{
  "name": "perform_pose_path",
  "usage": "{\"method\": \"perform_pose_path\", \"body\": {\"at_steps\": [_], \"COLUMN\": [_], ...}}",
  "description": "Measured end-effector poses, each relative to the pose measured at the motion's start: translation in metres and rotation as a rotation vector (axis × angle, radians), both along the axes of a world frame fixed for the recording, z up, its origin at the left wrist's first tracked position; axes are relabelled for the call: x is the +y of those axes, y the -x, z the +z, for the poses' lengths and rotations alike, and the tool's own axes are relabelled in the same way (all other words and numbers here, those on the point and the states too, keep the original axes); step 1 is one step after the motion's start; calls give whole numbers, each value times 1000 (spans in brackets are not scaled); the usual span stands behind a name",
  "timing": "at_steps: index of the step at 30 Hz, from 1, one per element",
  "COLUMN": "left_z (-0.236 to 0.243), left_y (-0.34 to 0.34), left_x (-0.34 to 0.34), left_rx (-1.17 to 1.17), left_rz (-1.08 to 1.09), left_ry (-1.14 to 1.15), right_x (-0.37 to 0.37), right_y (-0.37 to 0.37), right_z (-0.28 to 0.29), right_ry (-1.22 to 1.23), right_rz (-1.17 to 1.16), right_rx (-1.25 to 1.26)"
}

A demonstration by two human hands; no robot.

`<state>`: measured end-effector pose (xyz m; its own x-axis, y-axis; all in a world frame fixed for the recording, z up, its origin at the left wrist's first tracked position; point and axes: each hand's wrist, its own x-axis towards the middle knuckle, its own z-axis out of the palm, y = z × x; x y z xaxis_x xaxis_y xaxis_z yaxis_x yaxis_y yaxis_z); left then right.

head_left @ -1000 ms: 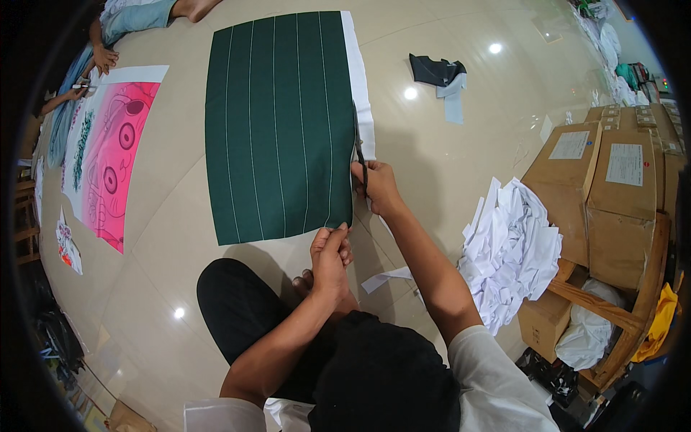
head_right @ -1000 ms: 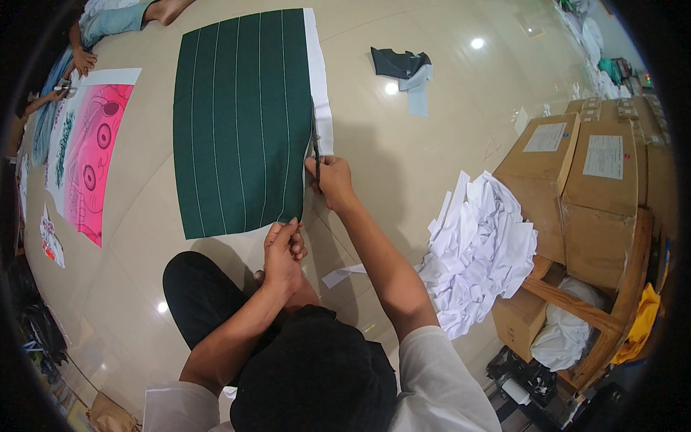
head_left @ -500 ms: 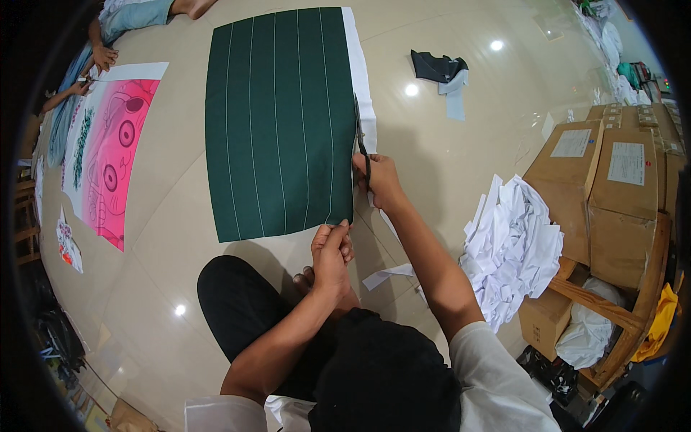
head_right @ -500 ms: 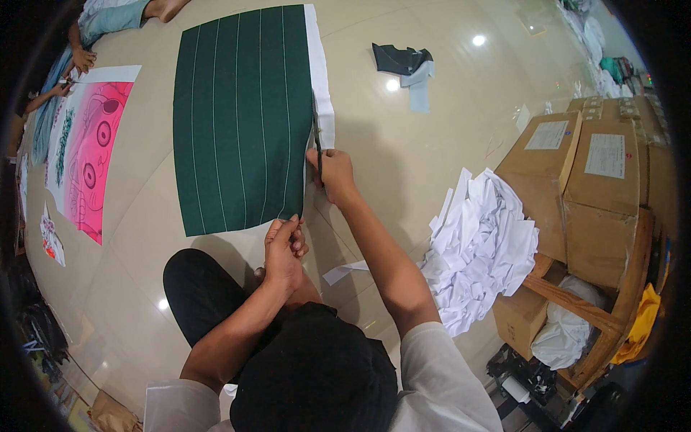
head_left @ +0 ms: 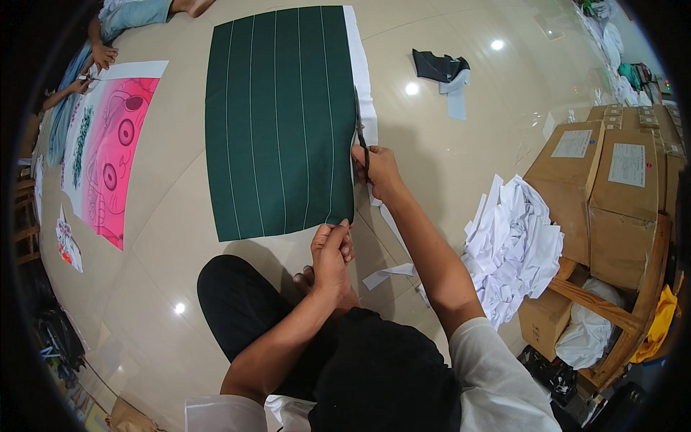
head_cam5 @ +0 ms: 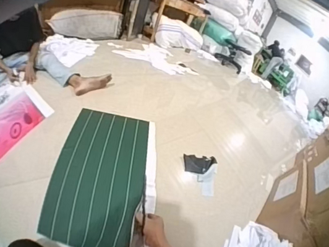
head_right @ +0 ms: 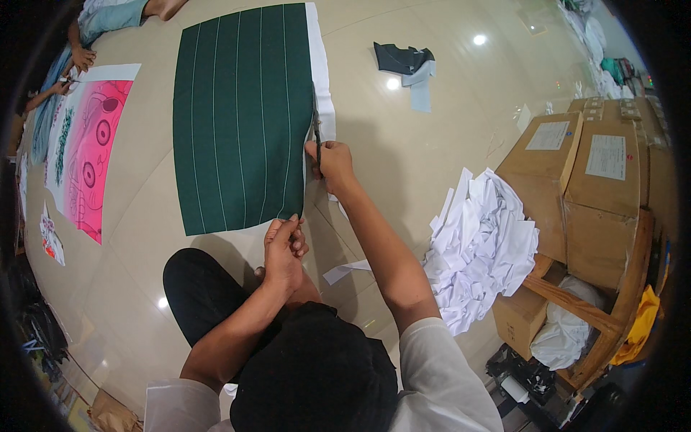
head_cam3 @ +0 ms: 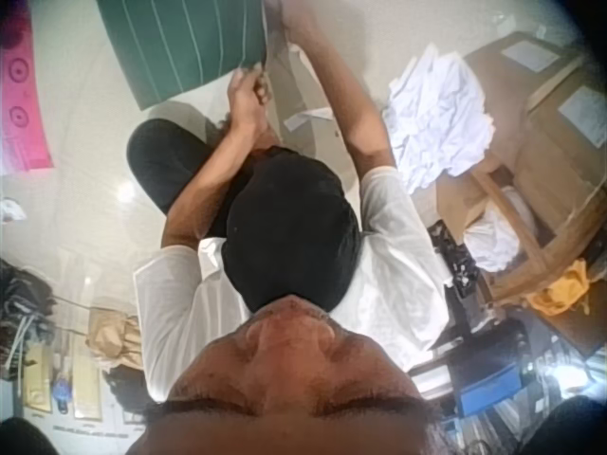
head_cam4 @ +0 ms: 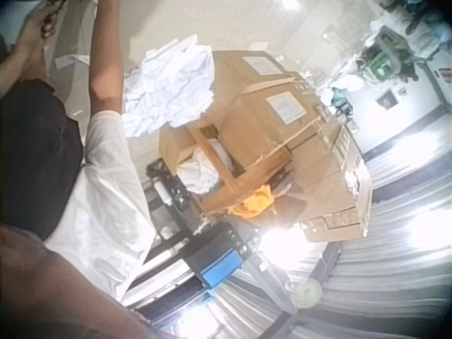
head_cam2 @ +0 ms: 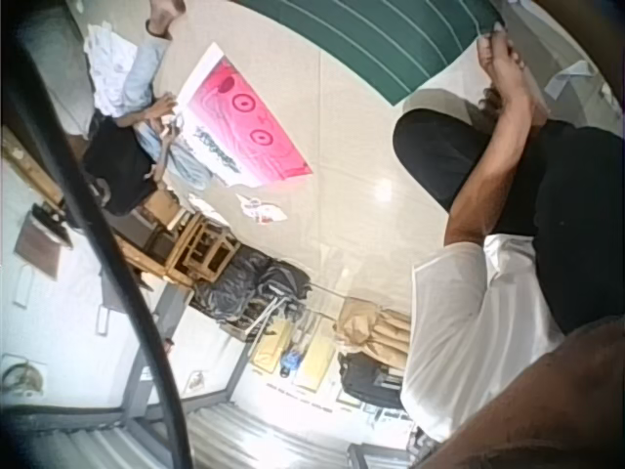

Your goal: The person cuts along a white strip at the edge of a green rectangular material using shears by hand.

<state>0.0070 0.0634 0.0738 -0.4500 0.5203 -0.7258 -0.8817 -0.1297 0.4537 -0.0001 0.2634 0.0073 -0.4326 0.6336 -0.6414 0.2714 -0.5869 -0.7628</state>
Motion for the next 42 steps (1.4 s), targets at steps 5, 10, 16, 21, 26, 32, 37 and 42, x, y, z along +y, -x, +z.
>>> {"method": "perform_pose_path", "body": {"at_steps": [5,10,16,21,26,32,37,42], "left_z": [1,5,2,2,3,7,8,5], "left_y": [0,1,0,1,0,2,2,2], "left_x": [1,4,3,3,3,4,3,3], "left_rx": [-4,-12,-9,-13,-9,-5,-2,2], "left_rz": [17,44,46,47,51,49,44,41], "left_ry": [8,34,30,41,27,34,30,27], "right_x": [1,1,-2,-2,6,11,12,10], "right_y": [-1,-2,-3,0,7,12,11,10], "right_z": [0,-5,-4,1,2,1,2,-2], "right_ry": [-4,-3,-2,-2,-33,-18,-9,-4], "right_rz": [16,16,-1,-13,19,6,42,35], "right_rx": [-19,-22,10,-7,-9,-25,-35,-20]}}
